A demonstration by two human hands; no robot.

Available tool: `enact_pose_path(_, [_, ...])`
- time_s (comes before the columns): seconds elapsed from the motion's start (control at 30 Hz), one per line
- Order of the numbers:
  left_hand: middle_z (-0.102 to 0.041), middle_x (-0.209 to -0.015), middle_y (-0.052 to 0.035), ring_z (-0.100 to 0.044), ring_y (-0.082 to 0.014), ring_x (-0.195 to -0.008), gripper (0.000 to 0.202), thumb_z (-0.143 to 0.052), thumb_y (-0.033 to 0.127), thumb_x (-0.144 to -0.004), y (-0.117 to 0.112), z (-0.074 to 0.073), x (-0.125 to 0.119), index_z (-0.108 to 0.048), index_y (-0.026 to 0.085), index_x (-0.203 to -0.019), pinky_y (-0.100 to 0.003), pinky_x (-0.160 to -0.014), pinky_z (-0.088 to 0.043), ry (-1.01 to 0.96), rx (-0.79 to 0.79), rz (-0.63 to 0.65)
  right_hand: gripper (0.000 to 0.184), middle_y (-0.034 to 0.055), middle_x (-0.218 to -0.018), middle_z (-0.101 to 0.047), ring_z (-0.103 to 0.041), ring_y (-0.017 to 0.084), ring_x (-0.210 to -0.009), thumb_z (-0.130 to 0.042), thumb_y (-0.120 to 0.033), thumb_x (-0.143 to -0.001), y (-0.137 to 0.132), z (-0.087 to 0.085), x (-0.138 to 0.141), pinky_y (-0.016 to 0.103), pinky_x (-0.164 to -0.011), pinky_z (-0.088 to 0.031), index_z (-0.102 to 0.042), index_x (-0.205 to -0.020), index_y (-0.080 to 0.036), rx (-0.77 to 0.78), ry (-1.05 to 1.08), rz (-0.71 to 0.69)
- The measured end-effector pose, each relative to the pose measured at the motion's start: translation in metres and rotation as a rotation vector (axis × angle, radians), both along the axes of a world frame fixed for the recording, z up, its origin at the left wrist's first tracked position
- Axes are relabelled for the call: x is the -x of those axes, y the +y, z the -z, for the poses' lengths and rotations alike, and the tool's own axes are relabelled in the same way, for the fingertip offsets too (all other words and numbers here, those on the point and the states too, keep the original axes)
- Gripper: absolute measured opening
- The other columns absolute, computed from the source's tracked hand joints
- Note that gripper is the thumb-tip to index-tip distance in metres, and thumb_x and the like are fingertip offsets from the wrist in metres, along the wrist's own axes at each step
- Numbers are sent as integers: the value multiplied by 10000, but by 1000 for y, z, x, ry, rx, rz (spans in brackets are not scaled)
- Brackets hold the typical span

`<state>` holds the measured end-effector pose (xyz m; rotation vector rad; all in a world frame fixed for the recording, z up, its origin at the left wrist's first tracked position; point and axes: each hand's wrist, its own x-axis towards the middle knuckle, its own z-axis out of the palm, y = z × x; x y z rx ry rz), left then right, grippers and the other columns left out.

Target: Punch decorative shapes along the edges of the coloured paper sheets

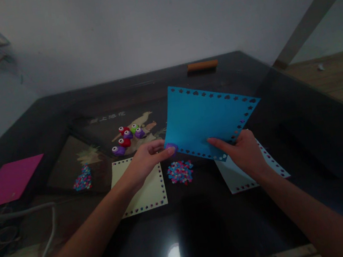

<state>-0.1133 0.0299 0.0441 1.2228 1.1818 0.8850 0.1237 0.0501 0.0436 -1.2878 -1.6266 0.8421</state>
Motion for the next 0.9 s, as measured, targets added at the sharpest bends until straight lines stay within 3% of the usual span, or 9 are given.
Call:
enact_pose_path(0.4, [-719, -1002, -48, -631, -192, -925, 260, -697, 377, -763, 0, 1, 1, -701, 188, -942, -342, -898, -421, -10, 5, 18, 150, 48, -686, -711, -639, 203, -606, -695, -297, -695, 0, 0, 0, 328, -560, -513, -714, -756, -161, 4, -3, -2])
enact_pose_path(0.9, [-721, -990, -48, -641, -194, -913, 242, -694, 361, -765, -1, 2, 0, -696, 188, -934, -347, -886, -437, -12, -13, -6, 149, 48, -747, -729, -657, 207, -646, -700, -323, -696, 0, 3, 0, 354, -625, -526, -714, -742, -182, -12, 6, -2])
